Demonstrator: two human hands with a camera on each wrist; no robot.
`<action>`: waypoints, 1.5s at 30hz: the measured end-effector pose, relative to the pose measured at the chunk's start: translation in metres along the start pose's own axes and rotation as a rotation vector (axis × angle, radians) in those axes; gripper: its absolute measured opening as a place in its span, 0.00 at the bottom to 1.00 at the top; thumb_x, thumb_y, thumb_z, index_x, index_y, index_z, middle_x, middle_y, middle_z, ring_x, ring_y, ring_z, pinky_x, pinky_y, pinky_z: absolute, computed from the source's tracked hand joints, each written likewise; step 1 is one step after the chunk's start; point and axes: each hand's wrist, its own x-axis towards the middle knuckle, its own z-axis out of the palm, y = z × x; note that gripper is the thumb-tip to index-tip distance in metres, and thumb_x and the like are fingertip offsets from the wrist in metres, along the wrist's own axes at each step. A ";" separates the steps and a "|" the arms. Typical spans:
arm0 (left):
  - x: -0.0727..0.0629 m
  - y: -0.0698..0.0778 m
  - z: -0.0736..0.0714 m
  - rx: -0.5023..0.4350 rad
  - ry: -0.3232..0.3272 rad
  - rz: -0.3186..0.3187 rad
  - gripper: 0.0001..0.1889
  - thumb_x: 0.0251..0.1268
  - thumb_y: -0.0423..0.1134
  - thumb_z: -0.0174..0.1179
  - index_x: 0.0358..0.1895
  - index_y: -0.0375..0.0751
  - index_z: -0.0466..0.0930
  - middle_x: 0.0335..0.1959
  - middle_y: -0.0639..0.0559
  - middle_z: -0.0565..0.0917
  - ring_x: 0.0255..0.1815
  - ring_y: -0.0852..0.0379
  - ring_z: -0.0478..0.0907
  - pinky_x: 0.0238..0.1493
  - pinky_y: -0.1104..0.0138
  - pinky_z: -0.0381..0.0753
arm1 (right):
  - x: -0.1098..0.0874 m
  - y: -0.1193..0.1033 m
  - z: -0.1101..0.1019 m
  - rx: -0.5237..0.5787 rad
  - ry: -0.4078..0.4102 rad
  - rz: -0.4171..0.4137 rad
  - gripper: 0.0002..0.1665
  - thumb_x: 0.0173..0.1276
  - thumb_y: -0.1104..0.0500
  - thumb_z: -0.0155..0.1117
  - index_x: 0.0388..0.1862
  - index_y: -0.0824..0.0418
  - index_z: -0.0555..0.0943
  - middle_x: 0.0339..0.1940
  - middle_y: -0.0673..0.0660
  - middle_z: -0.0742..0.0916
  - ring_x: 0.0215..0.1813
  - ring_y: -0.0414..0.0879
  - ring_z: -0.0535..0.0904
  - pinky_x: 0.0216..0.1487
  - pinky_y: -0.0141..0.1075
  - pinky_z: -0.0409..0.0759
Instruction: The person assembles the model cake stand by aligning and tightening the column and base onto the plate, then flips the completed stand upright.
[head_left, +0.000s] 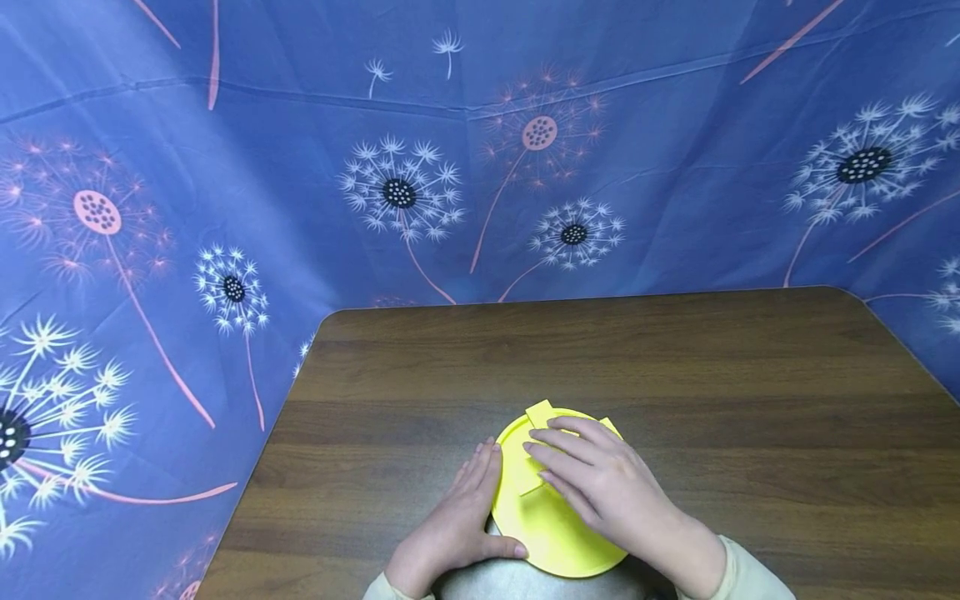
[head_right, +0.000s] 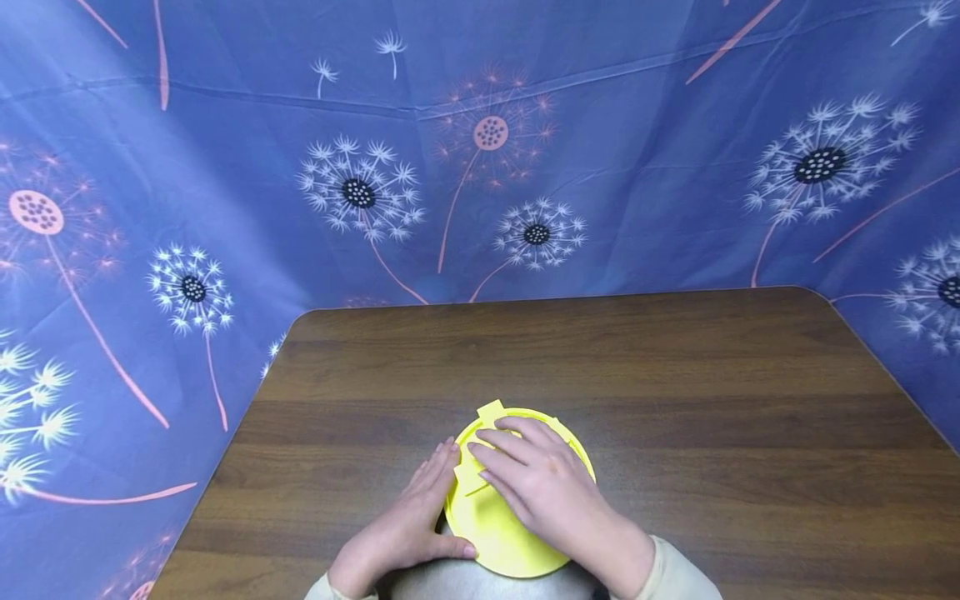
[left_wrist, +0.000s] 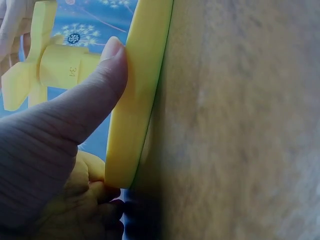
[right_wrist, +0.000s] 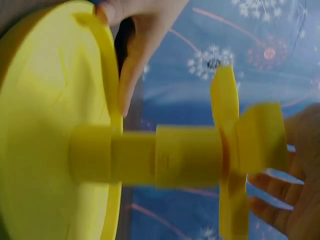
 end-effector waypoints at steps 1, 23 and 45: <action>0.000 0.000 0.000 -0.002 0.000 0.000 0.65 0.45 0.64 0.71 0.77 0.30 0.41 0.78 0.35 0.44 0.78 0.41 0.43 0.74 0.47 0.50 | 0.000 0.003 -0.002 0.005 0.027 0.017 0.22 0.80 0.50 0.44 0.54 0.57 0.84 0.53 0.52 0.85 0.57 0.54 0.78 0.62 0.43 0.71; -0.001 0.000 -0.002 -0.003 -0.011 -0.017 0.66 0.44 0.64 0.71 0.77 0.31 0.40 0.79 0.37 0.44 0.79 0.43 0.41 0.74 0.48 0.49 | -0.055 0.019 -0.043 0.192 -0.117 0.398 0.24 0.62 0.68 0.67 0.57 0.54 0.81 0.53 0.44 0.84 0.53 0.39 0.80 0.56 0.18 0.68; 0.000 0.003 -0.002 -0.001 -0.015 -0.023 0.66 0.44 0.64 0.71 0.77 0.32 0.40 0.79 0.38 0.44 0.79 0.44 0.41 0.74 0.49 0.49 | -0.048 -0.010 -0.032 -0.074 -0.151 0.297 0.27 0.51 0.38 0.75 0.45 0.51 0.84 0.45 0.43 0.86 0.44 0.40 0.83 0.41 0.39 0.83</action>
